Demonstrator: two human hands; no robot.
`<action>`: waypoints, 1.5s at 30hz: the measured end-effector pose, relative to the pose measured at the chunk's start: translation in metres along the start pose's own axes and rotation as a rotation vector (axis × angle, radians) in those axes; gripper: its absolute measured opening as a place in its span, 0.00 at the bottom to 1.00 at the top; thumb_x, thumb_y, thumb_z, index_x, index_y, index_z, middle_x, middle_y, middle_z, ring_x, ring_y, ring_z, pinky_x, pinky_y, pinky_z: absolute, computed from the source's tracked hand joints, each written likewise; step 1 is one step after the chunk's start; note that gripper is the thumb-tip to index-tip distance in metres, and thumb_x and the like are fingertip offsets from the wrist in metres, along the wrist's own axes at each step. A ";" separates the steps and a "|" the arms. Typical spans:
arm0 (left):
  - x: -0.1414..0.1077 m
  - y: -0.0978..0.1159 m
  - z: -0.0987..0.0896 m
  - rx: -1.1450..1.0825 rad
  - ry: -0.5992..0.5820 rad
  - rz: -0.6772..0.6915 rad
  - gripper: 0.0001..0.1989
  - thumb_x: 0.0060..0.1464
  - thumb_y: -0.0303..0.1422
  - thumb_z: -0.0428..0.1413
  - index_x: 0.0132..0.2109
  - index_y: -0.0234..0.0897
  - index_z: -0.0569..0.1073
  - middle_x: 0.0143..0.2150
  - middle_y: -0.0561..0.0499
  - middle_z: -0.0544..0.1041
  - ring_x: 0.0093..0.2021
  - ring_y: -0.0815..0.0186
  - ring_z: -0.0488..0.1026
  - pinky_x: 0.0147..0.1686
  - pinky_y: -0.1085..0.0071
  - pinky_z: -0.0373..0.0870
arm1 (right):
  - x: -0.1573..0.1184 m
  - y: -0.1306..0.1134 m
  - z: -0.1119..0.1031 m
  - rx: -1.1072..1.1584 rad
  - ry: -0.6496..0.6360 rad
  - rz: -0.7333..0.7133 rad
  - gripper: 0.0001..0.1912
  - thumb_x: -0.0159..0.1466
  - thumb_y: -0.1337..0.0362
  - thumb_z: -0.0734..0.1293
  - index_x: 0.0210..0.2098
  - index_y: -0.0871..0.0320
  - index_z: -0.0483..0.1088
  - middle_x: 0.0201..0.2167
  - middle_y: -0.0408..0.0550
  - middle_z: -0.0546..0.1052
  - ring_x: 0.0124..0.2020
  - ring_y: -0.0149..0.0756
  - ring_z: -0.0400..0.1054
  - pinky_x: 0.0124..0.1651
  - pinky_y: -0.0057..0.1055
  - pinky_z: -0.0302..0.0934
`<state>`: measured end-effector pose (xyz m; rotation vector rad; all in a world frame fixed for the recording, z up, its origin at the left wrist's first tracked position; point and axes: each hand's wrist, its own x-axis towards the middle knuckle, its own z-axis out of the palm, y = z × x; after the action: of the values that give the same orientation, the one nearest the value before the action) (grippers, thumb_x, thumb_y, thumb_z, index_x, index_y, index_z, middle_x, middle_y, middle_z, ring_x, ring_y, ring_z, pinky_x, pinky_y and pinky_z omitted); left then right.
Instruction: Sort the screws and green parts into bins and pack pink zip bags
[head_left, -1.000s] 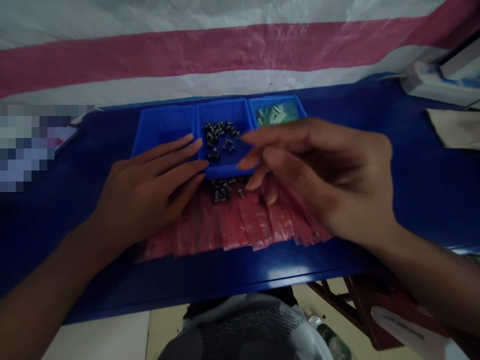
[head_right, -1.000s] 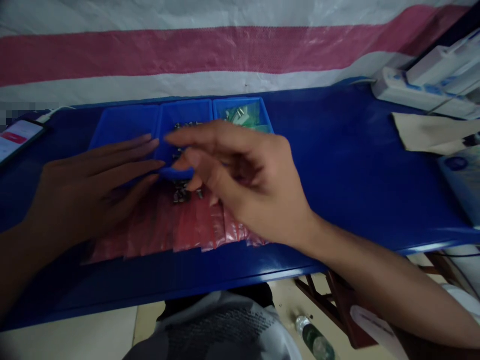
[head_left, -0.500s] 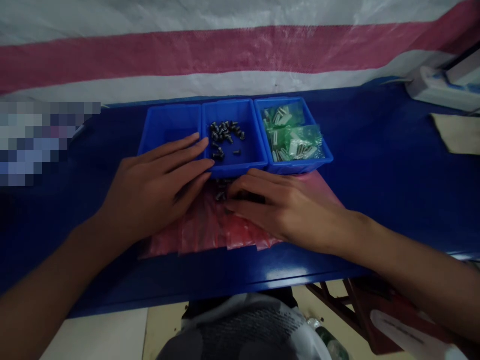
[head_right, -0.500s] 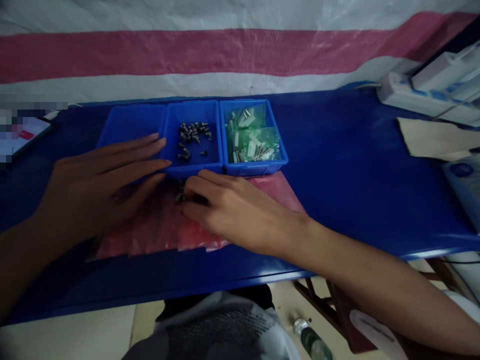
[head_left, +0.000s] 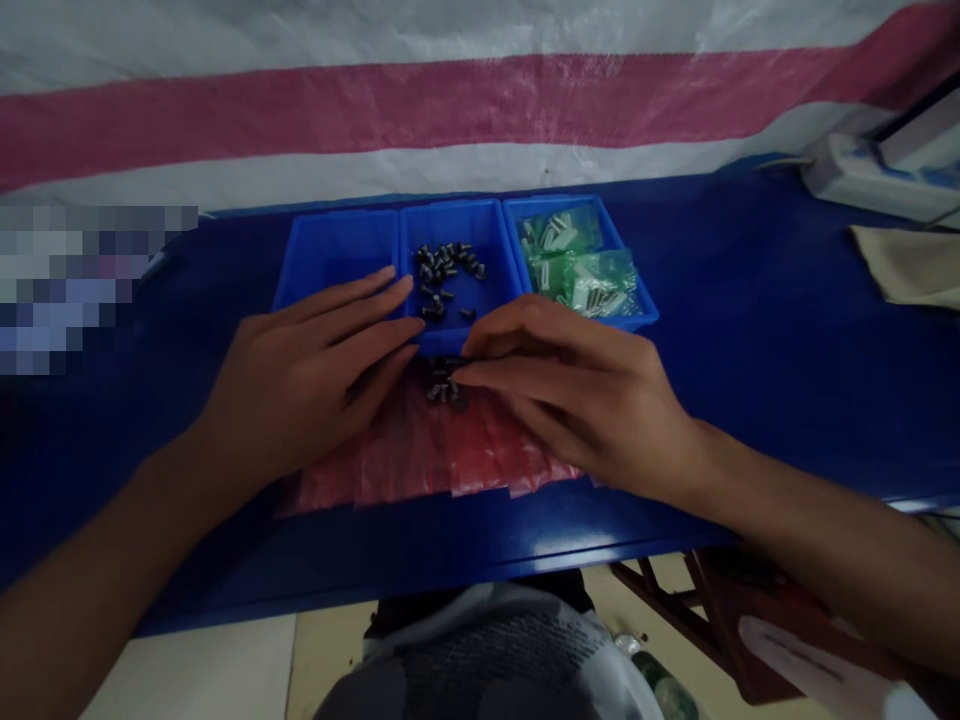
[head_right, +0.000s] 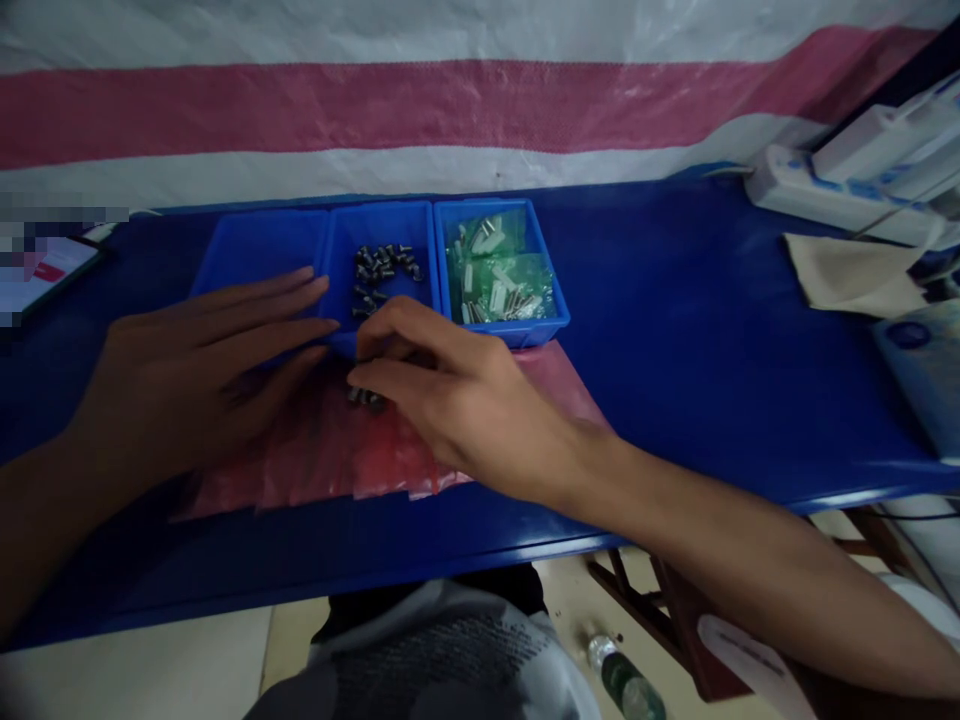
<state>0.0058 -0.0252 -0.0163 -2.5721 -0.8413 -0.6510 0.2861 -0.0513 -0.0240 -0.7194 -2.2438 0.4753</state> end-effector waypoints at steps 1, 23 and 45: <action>0.000 0.000 -0.001 0.002 -0.003 0.002 0.09 0.76 0.34 0.56 0.56 0.38 0.78 0.63 0.44 0.84 0.67 0.57 0.80 0.62 0.59 0.85 | 0.001 -0.002 -0.002 0.039 0.030 -0.003 0.14 0.78 0.71 0.64 0.53 0.53 0.81 0.56 0.51 0.83 0.57 0.39 0.79 0.58 0.42 0.78; -0.001 -0.001 -0.001 0.005 -0.022 0.000 0.09 0.76 0.35 0.57 0.58 0.39 0.77 0.65 0.46 0.83 0.68 0.59 0.79 0.63 0.61 0.84 | 0.015 -0.012 -0.009 1.017 0.056 0.545 0.06 0.66 0.65 0.81 0.39 0.56 0.82 0.24 0.36 0.82 0.19 0.25 0.74 0.22 0.20 0.70; 0.000 0.000 -0.003 -0.001 -0.032 0.000 0.10 0.74 0.31 0.57 0.58 0.41 0.79 0.65 0.45 0.83 0.68 0.58 0.79 0.64 0.61 0.84 | 0.003 0.000 0.002 -0.335 -0.197 -0.167 0.11 0.77 0.74 0.65 0.44 0.62 0.81 0.43 0.54 0.83 0.44 0.43 0.77 0.46 0.39 0.76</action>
<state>0.0045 -0.0263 -0.0136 -2.5898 -0.8513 -0.6111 0.2827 -0.0496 -0.0236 -0.6654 -2.5787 0.0900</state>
